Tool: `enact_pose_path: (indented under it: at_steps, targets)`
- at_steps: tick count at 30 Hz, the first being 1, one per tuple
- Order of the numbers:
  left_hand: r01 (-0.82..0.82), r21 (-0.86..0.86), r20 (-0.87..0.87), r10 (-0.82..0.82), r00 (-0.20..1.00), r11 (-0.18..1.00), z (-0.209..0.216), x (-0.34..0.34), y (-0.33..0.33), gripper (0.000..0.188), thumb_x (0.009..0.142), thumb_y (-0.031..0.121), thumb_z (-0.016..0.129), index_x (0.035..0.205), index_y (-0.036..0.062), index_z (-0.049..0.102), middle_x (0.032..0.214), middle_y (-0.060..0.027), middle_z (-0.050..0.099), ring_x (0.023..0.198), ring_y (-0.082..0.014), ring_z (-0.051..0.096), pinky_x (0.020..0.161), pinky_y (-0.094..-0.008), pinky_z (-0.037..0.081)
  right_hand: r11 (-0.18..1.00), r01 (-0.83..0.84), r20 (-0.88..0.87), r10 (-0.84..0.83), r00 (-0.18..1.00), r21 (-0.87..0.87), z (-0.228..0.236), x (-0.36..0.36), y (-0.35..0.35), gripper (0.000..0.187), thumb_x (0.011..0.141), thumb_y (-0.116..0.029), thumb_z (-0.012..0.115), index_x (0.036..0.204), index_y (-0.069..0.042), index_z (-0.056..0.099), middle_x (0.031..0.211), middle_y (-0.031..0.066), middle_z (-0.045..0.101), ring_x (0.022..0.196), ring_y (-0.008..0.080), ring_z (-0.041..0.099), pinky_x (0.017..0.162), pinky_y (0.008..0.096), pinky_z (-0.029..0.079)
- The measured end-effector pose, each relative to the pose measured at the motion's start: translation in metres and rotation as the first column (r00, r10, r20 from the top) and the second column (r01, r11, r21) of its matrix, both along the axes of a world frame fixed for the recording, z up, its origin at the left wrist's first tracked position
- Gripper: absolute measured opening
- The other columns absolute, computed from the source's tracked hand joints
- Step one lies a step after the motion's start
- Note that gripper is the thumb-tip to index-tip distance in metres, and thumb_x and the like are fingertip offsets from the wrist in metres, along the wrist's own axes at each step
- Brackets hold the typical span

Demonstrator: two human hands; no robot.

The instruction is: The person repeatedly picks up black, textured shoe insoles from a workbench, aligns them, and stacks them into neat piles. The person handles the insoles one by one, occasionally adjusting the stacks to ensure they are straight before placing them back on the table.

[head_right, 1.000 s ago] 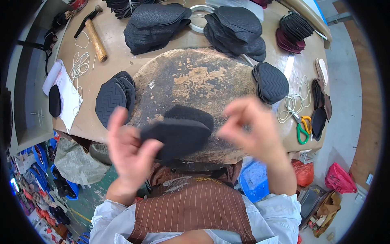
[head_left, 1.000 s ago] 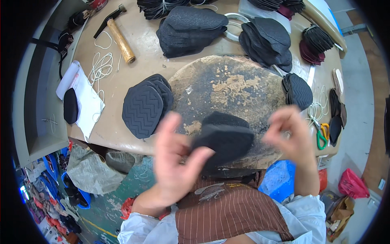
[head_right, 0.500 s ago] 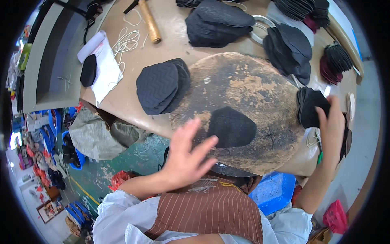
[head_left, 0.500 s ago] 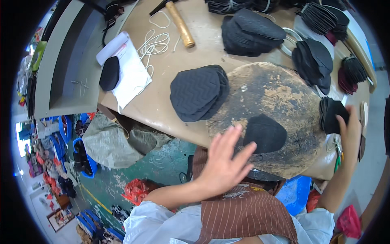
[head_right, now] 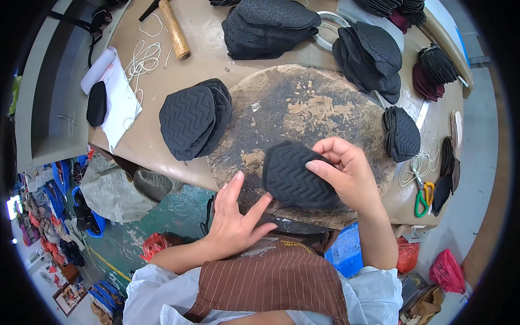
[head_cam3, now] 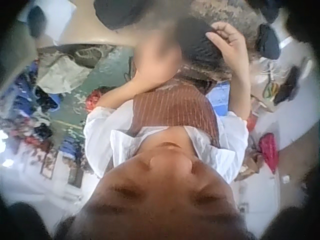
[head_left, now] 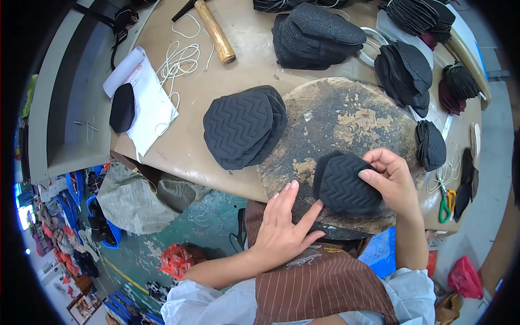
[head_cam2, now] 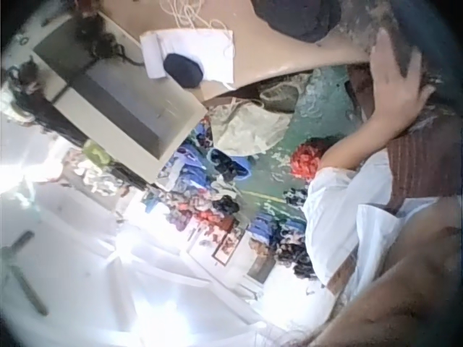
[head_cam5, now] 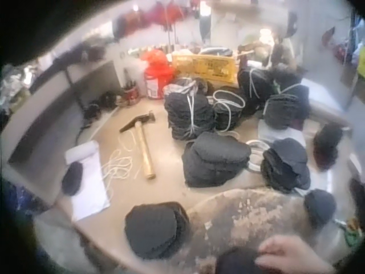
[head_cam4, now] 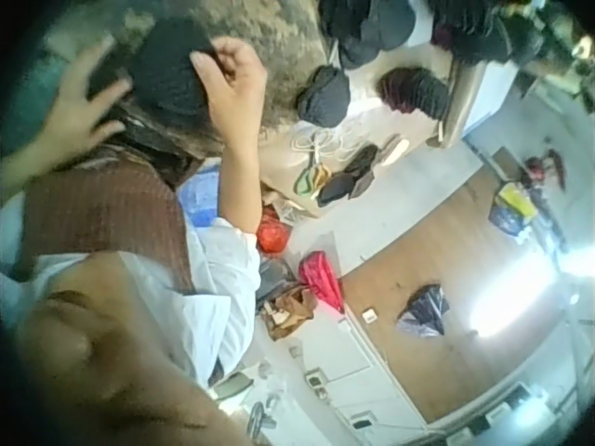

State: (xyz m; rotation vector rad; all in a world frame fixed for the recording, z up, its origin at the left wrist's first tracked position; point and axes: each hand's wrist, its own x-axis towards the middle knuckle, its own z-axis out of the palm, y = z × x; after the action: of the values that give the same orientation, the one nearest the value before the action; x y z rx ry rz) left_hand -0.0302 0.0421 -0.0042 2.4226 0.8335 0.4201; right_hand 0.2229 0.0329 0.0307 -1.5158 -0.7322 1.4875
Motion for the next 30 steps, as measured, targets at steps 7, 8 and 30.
enact_pose_path:
  at_steps: [7, 8, 30]
  targets:
    - [0.002, 0.018, 0.016, -0.003, 1.0, 1.0, -0.004, -0.004, -0.001, 0.063, 0.066, 0.034, 0.082, 0.122, 0.0136, 0.06, 0.14, -0.0305, 0.025, 0.122, -0.045, 0.035, 0.098, -0.0514, 0.035, 0.984, -0.175, 0.367, 0.15, 0.918, 0.036, -0.004, -0.008, 0.01, 0.016, 0.084, -0.002, 0.066, 0.096, 0.003, 0.058, 0.083, 0.0038, 0.067, 0.078, 0.0061, 0.06, 0.07, 0.0221, 0.047]
    - [0.003, 0.016, 0.021, -0.003, 1.0, 1.0, -0.005, -0.005, -0.001, 0.063, 0.066, 0.033, 0.082, 0.121, 0.0137, 0.06, 0.14, -0.0303, 0.025, 0.122, -0.0447, 0.036, 0.098, -0.0512, 0.035, 0.985, -0.172, 0.365, 0.148, 0.919, 0.033, -0.004, -0.009, 0.01, 0.016, 0.084, -0.002, 0.067, 0.096, 0.003, 0.058, 0.082, 0.0042, 0.067, 0.078, 0.006, 0.06, 0.07, 0.0223, 0.047]
    - [0.056, -0.116, -0.252, -0.084, 0.964, 0.992, 0.033, 0.046, 0.02, 0.077, 0.076, 0.058, 0.064, 0.137, 0.0138, 0.047, 0.147, -0.0238, 0.03, 0.139, -0.0302, 0.028, 0.105, -0.0557, 0.017, 0.869, -0.374, 0.816, 0.456, 0.355, -0.323, 0.029, -0.003, 0.034, 0.023, 0.076, -0.016, 0.074, 0.073, -0.002, 0.056, 0.068, 0.0155, 0.063, 0.066, 0.0368, 0.063, 0.059, 0.0443, 0.047]
